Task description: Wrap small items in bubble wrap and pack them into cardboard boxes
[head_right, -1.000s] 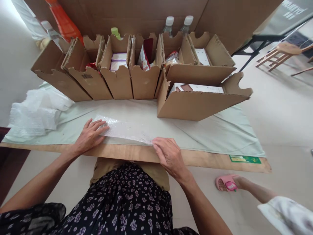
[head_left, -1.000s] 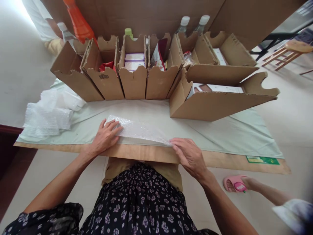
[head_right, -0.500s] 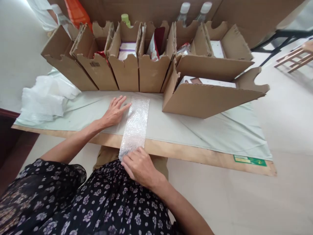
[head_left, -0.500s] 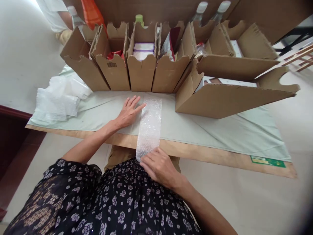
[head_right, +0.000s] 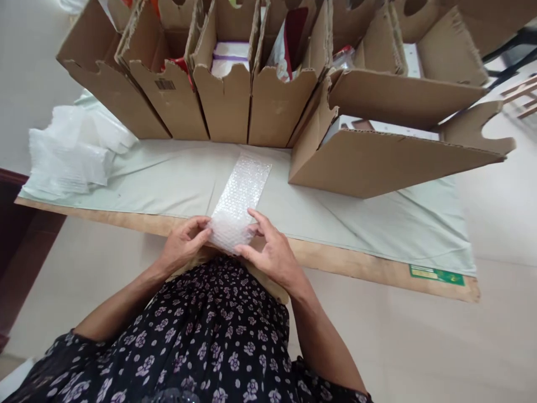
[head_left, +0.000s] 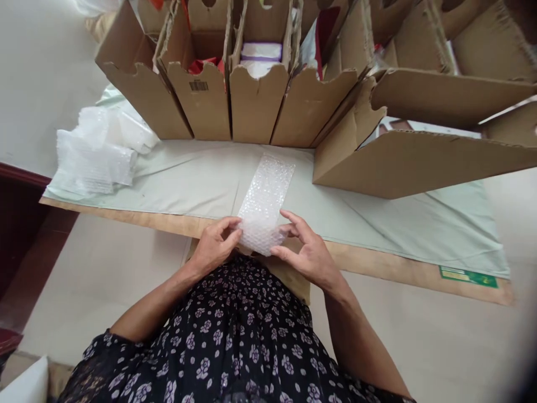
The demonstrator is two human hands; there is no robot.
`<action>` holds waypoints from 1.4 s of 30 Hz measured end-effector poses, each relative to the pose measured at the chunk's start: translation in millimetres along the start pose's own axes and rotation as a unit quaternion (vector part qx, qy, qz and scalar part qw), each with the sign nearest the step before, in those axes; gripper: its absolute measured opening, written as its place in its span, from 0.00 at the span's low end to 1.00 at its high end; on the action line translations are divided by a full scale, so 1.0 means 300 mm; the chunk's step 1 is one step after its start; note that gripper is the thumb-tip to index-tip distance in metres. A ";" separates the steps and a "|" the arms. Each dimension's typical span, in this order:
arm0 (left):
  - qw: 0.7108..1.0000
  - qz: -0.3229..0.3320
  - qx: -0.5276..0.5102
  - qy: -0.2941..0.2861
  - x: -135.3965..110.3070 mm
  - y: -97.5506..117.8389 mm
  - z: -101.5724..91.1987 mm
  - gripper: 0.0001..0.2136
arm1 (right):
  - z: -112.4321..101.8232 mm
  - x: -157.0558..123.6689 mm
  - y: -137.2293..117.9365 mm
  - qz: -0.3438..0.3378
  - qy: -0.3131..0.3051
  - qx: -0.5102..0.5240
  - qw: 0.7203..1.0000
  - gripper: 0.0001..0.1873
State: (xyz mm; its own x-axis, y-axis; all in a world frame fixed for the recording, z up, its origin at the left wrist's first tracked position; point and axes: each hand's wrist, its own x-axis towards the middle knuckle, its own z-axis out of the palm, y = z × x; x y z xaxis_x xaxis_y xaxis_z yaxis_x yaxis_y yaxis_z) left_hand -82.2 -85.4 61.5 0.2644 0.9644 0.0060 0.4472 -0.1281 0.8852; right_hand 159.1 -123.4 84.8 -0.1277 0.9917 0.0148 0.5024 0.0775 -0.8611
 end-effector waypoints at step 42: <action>0.957 0.187 0.220 0.013 0.103 -0.037 -0.012 0.18 | 0.123 0.069 0.095 -0.191 0.136 -0.260 0.937 0.09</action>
State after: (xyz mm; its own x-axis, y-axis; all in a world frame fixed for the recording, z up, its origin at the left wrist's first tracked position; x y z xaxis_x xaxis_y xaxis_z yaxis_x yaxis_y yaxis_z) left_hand -81.9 -53.3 53.6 0.4575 0.8368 0.3008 0.6435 -0.5450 0.5375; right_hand 139.2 -104.5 41.7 -0.1964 0.8654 0.4610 0.8220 0.4017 -0.4037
